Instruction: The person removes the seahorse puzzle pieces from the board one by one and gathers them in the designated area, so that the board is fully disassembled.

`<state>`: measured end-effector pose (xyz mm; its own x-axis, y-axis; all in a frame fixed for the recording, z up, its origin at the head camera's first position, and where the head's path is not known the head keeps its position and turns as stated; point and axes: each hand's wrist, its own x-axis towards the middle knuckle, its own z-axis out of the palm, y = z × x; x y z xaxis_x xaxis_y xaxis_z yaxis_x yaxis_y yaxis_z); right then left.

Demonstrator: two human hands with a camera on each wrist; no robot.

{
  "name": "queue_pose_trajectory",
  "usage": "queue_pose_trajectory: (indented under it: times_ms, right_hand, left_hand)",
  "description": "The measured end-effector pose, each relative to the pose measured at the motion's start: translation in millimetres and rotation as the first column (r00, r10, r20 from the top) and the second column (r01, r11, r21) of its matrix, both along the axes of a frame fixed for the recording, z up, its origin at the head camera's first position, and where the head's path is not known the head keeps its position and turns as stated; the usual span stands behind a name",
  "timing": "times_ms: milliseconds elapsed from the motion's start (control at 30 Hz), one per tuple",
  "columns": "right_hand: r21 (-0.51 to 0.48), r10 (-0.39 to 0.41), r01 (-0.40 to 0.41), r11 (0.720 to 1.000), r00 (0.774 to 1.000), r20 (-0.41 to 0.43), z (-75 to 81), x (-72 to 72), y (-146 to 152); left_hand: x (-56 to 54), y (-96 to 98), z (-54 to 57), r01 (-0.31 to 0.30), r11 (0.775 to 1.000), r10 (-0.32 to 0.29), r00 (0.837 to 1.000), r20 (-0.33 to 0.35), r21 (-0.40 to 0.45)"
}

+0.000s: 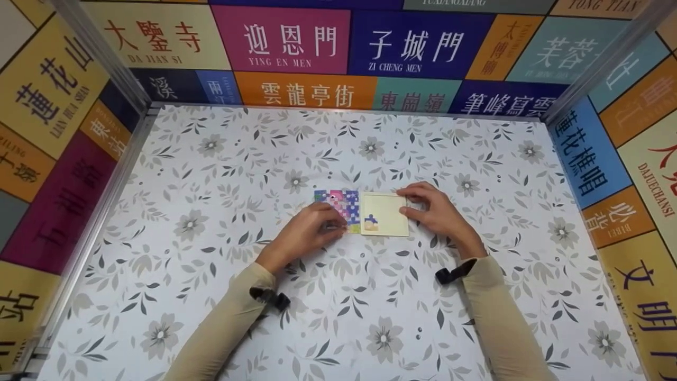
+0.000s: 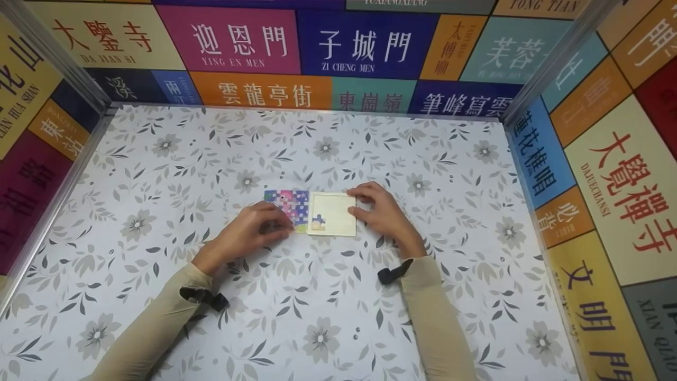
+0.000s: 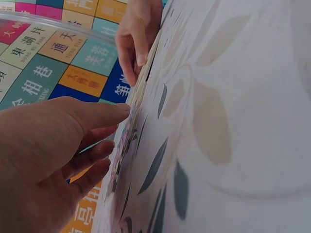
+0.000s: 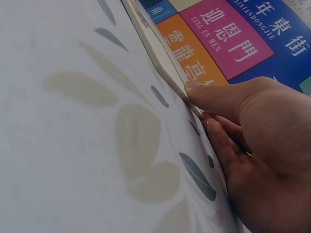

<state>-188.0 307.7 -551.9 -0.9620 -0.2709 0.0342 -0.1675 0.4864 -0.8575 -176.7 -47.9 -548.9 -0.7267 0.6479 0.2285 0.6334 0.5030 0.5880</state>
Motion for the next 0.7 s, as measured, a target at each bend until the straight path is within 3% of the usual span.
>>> queue_pose_trajectory:
  times_ms: [233,700]
  right_hand:
    - [-0.01,0.02,-0.02,1.0,1.0,-0.002,18.5,8.5,-6.6]
    - [-0.003,0.004,-0.004,1.0,1.0,0.01,18.7,8.4,-7.5]
  left_hand:
    - [-0.7,15.4,-0.2,0.039,0.999,-0.039,0.999,-0.005,-0.003]
    - [-12.2,57.1,2.6,0.062,0.998,-0.062,0.998,0.006,0.003]
